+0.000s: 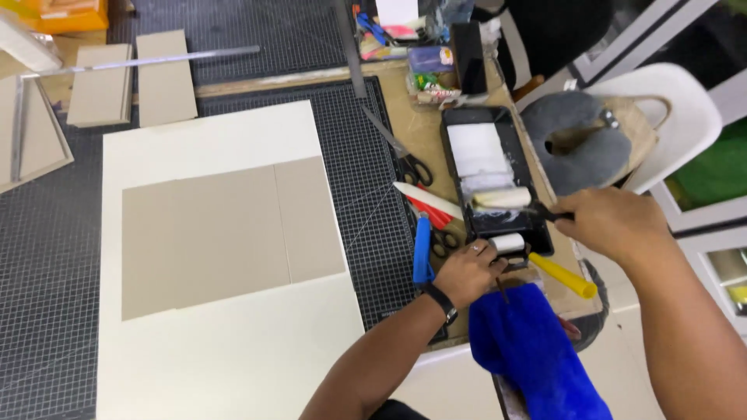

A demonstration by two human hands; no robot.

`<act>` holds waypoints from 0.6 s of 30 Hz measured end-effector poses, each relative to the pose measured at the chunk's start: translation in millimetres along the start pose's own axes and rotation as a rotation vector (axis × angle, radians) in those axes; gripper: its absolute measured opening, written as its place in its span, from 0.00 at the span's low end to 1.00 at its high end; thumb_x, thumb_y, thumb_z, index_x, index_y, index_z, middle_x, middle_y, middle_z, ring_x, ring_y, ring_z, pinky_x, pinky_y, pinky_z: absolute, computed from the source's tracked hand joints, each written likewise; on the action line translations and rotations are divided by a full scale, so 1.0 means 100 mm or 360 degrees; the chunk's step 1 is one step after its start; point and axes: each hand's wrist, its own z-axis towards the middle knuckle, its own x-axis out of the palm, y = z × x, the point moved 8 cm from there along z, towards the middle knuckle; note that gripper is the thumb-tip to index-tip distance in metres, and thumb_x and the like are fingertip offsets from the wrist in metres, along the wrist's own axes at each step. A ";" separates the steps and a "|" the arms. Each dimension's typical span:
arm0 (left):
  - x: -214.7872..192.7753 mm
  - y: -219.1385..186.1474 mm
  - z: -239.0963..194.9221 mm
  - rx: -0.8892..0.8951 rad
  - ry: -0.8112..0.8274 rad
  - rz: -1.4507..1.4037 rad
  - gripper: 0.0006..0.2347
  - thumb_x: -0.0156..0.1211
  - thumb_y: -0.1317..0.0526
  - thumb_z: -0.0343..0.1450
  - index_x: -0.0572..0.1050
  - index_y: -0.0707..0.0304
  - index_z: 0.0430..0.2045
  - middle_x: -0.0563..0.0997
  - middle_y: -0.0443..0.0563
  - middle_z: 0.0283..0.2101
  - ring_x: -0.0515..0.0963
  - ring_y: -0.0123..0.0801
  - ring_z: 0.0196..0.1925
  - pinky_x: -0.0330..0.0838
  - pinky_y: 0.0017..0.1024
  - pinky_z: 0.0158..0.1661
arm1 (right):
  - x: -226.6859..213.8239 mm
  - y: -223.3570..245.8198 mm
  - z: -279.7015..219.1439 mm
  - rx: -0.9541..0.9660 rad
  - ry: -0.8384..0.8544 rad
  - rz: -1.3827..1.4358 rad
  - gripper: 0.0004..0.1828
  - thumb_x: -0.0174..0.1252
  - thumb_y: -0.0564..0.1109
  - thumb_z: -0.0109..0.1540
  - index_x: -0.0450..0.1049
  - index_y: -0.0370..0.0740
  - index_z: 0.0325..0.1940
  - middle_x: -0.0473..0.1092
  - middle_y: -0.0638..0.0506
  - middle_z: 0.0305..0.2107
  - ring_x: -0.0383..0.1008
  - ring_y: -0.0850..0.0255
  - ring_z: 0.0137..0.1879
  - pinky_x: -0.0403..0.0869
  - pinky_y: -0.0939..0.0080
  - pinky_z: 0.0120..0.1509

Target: Arranging cardboard pieces on a sheet and applying adhesive using a roller.

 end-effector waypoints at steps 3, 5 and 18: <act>0.00 -0.02 -0.02 -0.0012 0.0047 -0.0024 0.12 0.59 0.64 0.69 0.81 0.62 0.46 0.77 0.59 0.46 0.73 0.53 0.55 0.77 0.46 0.47 | -0.05 0.15 0.23 -0.0026 -0.0199 0.0154 0.22 0.46 0.60 0.69 0.71 0.70 0.67 0.75 0.62 0.58 0.74 0.56 0.64 0.81 0.52 0.51; -0.01 -0.03 -0.04 -0.0016 0.0043 -0.0010 0.13 0.60 0.64 0.68 0.81 0.61 0.45 0.77 0.58 0.45 0.73 0.52 0.54 0.77 0.45 0.43 | -0.08 0.17 0.12 -0.0032 -0.0215 0.0157 0.21 0.46 0.61 0.70 0.70 0.69 0.67 0.76 0.63 0.56 0.77 0.57 0.61 0.82 0.55 0.47; 0.10 0.03 -0.01 -0.0019 0.0118 -0.0060 0.14 0.62 0.61 0.69 0.81 0.59 0.48 0.77 0.58 0.45 0.73 0.51 0.53 0.77 0.44 0.41 | -0.17 0.10 -0.22 0.0099 0.0084 0.0014 0.20 0.49 0.59 0.68 0.74 0.76 0.63 0.78 0.73 0.54 0.79 0.67 0.59 0.78 0.65 0.44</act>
